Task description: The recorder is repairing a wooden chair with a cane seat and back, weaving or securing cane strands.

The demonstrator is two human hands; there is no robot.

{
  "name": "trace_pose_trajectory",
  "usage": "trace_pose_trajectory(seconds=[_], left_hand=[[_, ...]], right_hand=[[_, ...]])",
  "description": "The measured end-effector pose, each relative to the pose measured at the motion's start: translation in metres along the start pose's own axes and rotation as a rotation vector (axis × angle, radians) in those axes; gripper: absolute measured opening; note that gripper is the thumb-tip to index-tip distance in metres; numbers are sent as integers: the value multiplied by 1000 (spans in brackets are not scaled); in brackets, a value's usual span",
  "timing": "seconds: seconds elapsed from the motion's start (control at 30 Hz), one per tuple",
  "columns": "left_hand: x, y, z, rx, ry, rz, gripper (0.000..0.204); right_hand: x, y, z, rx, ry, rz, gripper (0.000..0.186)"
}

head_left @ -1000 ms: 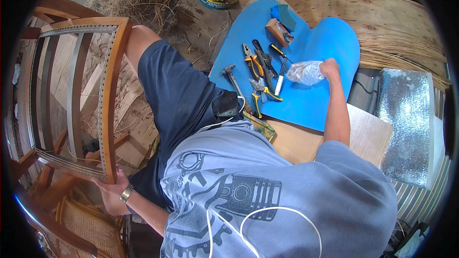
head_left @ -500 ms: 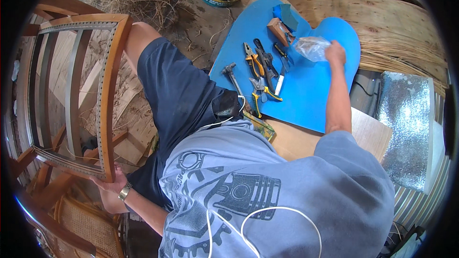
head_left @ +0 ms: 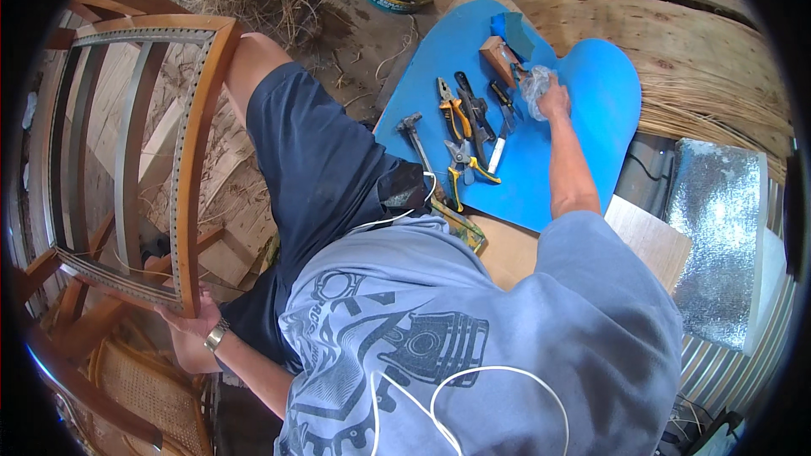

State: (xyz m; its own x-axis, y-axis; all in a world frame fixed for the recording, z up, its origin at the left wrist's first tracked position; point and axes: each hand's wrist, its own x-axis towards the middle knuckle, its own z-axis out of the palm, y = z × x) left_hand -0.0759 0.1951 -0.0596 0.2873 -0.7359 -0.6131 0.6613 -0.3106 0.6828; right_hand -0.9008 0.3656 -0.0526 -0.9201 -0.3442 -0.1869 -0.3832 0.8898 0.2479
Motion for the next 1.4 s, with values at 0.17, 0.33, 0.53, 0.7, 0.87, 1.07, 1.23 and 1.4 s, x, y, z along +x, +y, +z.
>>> trace_pose_trajectory(seconds=[0.17, 0.33, 0.53, 0.7, 0.87, 1.07, 1.23, 1.4], left_hand=[[4, -4, -1, -12, 68, 63, 74], [4, -3, -7, 24, 57, 71, 69], [2, 0, -4, -26, -57, 26, 67], [2, -1, -2, -199, -55, 17, 55], [-3, -3, 5, -126, 7, 46, 66], [-8, 0, 10, -109, 20, 76, 62], [-6, 0, 7, -143, -59, 101, 53], [-6, 0, 4, -177, -107, 92, 44]], right_hand=[[31, 9, 9, -20, -75, 33, 72], [88, 17, 39, -34, -208, -192, 64], [105, 52, 64, 178, -402, -220, 58], [66, 39, 5, 749, -467, 39, 89], [58, 27, -61, 770, -419, 168, 30], [55, 14, -132, 715, -276, -95, 29], [-32, -121, -238, 300, -110, -780, 32], [-175, -272, -283, 728, -27, -1120, 28]])
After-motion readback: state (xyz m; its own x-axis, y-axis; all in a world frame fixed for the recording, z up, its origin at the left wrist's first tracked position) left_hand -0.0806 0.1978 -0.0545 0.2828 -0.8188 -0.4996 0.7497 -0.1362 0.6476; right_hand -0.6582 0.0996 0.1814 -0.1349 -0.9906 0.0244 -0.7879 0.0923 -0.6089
